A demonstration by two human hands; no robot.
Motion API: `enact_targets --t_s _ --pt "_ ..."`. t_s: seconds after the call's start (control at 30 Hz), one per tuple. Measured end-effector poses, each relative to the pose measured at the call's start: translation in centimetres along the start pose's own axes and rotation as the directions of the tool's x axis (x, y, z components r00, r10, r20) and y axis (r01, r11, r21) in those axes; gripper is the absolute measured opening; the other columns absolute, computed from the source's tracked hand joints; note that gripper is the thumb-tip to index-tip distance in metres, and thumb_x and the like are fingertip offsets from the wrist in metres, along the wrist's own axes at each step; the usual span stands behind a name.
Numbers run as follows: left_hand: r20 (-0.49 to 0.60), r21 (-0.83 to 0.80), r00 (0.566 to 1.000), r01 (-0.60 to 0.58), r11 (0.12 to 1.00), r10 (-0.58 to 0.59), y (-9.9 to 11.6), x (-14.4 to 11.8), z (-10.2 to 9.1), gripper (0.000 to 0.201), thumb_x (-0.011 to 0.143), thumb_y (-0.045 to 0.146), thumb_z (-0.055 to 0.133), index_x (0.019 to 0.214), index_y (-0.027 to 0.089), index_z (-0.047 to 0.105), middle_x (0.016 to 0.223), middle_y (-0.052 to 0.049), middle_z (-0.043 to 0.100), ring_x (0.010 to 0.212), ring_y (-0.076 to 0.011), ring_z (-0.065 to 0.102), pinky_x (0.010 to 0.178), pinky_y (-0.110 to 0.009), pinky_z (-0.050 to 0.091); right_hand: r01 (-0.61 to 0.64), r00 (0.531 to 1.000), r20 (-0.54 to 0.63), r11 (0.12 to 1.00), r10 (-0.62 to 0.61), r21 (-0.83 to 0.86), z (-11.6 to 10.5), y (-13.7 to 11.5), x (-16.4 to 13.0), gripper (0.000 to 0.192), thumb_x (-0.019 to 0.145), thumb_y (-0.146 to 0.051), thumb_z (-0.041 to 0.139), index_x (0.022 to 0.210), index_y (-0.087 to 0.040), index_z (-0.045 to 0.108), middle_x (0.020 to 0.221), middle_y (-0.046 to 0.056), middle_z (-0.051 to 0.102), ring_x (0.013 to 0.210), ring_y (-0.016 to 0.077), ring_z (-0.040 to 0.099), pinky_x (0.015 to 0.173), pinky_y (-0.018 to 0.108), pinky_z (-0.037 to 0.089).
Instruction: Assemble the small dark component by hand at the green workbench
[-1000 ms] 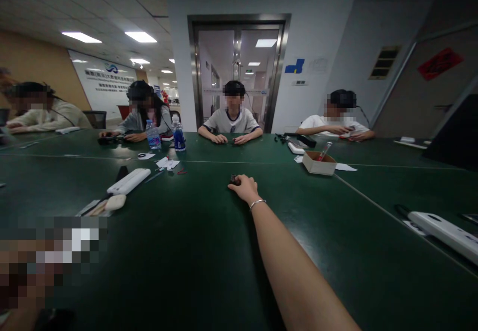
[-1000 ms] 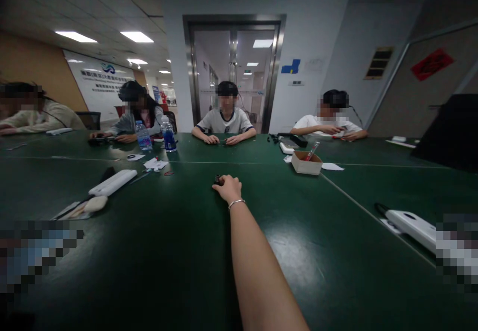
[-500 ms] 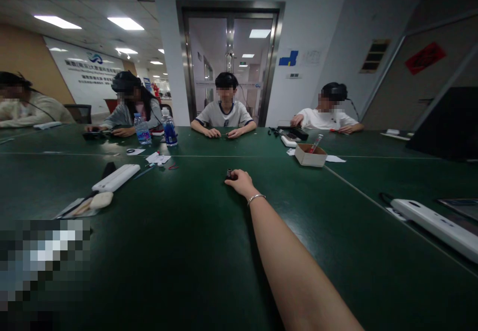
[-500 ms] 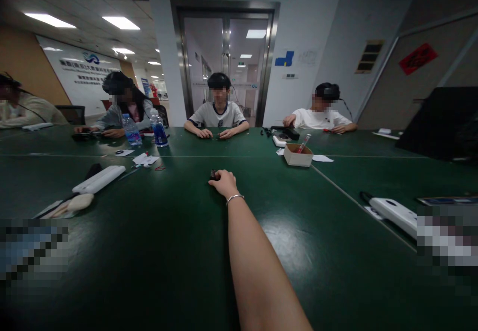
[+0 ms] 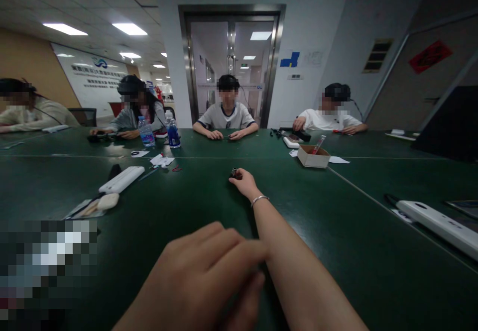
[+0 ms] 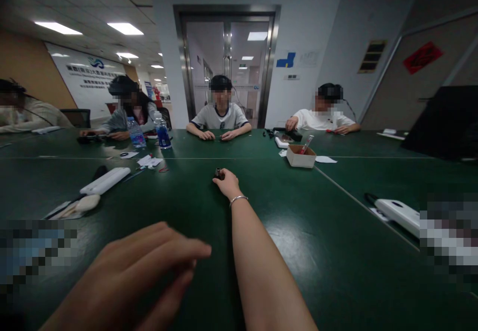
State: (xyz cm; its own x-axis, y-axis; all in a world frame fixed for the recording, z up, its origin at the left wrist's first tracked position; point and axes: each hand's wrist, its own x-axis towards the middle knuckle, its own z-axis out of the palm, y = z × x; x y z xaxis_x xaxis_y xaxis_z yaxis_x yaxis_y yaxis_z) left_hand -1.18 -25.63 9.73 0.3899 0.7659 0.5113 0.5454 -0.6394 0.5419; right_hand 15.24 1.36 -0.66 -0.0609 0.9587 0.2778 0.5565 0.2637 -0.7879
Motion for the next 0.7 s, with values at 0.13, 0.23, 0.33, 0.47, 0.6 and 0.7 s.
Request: enact_targets --t_s 0.13,0.23,0.33,0.47,0.6,0.7 --pt "0.14 0.265 0.988 0.033 0.964 -0.072 -1.3 6.7 -0.4 0.019 0.081 0.033 0.052 0.096 0.03 0.064 0.085 -0.004 0.063 0.082 -0.022 0.058 0.077 -0.033 0.048 0.059 0.998 -0.024 0.993 -0.057 0.098 0.3 0.1 0.1 0.017 0.068 -0.022 0.066 0.083 -0.017 0.06 0.081 0.0 0.063 0.076 0.014 0.058 0.073 0.026 0.044" --pt "0.099 0.364 0.986 0.087 0.927 -0.131 -6.3 11.3 0.7 0.019 0.081 0.03 0.05 0.093 0.024 0.063 0.088 -0.005 0.061 0.083 -0.021 0.058 0.081 -0.033 0.045 0.112 0.994 -0.021 0.988 -0.111 0.103 0.2 -0.2 -0.2 0.016 0.067 -0.021 0.065 0.082 -0.016 0.061 0.079 0.0 0.063 0.075 0.0147 0.057 0.072 0.027 0.044" --pt "-0.003 0.275 0.987 0.154 0.949 -0.159 -12.3 14.4 2.8 0.029 0.078 0.028 0.054 0.106 0.022 0.059 0.103 -0.008 0.056 0.095 -0.0228 0.056 0.087 -0.035 0.044 0.128 0.992 -0.017 0.988 -0.127 0.082 0.2 -0.5 -0.3 0.017 0.068 -0.023 0.066 0.084 -0.016 0.062 0.08 0.001 0.064 0.073 0.0146 0.057 0.07 0.027 0.044" --pt "-0.052 -0.022 0.945 0.321 0.947 -0.322 -17.8 16.6 6.0 0.053 0.072 0.031 0.063 0.122 0.021 0.049 0.115 -0.012 0.049 0.099 -0.0228 0.056 0.088 -0.036 0.045 0.113 0.994 -0.007 0.993 -0.113 0.033 0.2 -0.7 -0.2 0.019 0.071 -0.022 0.065 0.089 -0.017 0.064 0.081 0.002 0.063 0.071 0.0142 0.055 0.067 0.026 0.043" --pt "-0.089 -0.306 0.929 0.316 0.898 -0.358 -20.1 16.5 8.7 0.043 0.078 0.03 0.056 0.12 0.022 0.051 0.118 -0.012 0.048 0.095 -0.0192 0.058 0.083 -0.034 0.049 0.126 0.992 0.001 0.99 -0.126 -0.067 0.2 -0.7 0.1 0.017 0.071 -0.021 0.065 0.088 -0.017 0.066 0.082 0.003 0.062 0.072 0.0149 0.054 0.068 0.027 0.043" --pt "-0.14 -0.318 0.952 0.219 0.923 -0.274 -21.1 15.7 9.6 0.029 0.081 0.024 0.051 0.108 0.022 0.059 0.11 -0.008 0.057 0.09 -0.0168 0.059 0.082 -0.032 0.049 0.143 0.99 -0.002 0.982 -0.144 -0.121 0.1 -0.7 0.1 0.02 0.07 -0.021 0.066 0.09 -0.017 0.068 0.085 0.004 0.06 0.073 0.0152 0.053 0.07 0.027 0.044"
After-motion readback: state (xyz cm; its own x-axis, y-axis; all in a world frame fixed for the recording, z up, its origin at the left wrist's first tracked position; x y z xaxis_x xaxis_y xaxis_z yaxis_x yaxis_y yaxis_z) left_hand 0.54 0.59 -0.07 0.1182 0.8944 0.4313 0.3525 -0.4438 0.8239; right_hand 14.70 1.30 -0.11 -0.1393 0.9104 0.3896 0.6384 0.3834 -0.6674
